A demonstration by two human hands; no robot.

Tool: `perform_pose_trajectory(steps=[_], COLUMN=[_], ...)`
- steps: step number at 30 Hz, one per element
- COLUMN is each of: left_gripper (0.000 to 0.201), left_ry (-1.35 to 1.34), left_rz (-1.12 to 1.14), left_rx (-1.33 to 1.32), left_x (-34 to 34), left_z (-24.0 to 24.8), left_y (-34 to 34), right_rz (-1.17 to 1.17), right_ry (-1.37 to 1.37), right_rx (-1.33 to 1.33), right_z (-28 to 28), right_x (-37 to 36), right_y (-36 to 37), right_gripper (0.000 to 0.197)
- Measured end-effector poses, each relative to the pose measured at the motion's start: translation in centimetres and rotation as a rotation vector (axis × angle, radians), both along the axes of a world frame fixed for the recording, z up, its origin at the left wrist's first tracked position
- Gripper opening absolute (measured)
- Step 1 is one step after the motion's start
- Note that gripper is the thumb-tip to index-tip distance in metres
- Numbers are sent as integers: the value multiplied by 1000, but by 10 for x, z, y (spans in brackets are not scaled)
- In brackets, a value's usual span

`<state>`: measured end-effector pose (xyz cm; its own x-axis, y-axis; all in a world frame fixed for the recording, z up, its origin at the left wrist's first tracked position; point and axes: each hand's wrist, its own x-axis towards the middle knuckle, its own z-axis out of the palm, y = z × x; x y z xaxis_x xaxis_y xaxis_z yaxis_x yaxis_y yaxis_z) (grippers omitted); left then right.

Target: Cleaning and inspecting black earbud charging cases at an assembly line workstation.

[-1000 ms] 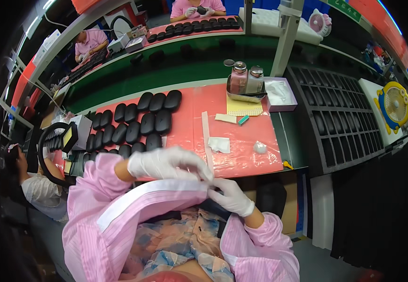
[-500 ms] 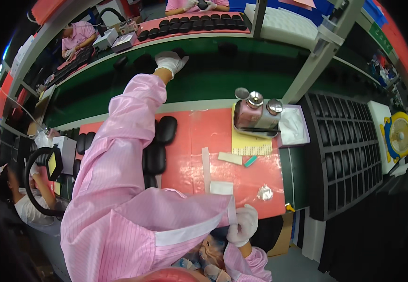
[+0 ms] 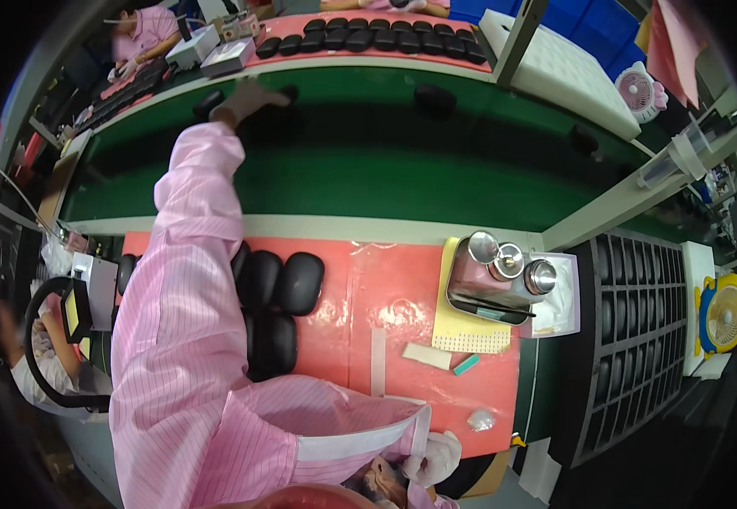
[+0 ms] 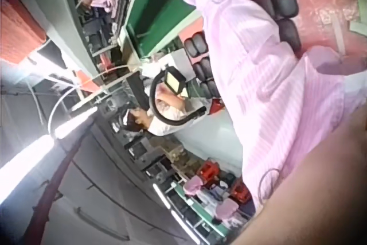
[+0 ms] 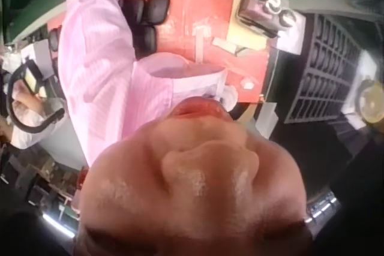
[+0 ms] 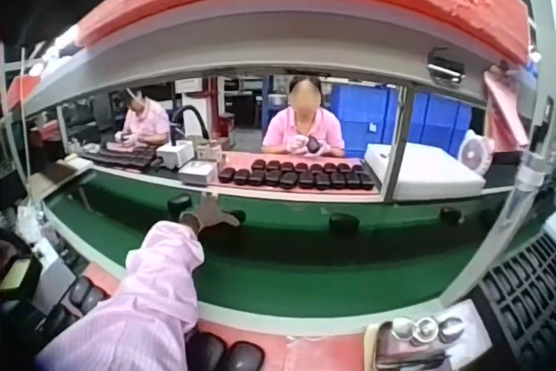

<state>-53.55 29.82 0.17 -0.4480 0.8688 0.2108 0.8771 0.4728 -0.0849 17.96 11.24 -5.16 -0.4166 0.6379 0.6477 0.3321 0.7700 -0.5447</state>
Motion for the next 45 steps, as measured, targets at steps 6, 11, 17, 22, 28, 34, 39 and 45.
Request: perform_pose_trajectory(steps=[6,11,17,22,28,34,39,45], left_gripper=[82,91,78,72,66,67,59,44], left_ry=[-619,-618,-503,-400,-514,-992,-1413,-2029], left_rz=[102,29,-565,-833,-875,-681,-602,-310], left_rx=[-148,-149,19,-110,-72,-222,-99,571], left_x=[99,123,303,417,439,472,491,532], left_z=[11,13,78,45,56,99,69,31], left_y=[-32,-55,-108,-142,-177,-233,-271,-301], right_rz=[-148,-113,2,44,359,255,692,369], right_ry=[-31,18,16,92,97,73,-85,48], right_rx=[-3,44,51,58,-91,-139,-293,-172], right_z=[-20,-12,6,3,2,73,92,69], right_x=[13,3,-1,5,17,22,-3,-18], right_y=[-17,-12,-2,-5,-16,4,11,-27], right_gripper=[5,15,9,20,17,57,72,61])
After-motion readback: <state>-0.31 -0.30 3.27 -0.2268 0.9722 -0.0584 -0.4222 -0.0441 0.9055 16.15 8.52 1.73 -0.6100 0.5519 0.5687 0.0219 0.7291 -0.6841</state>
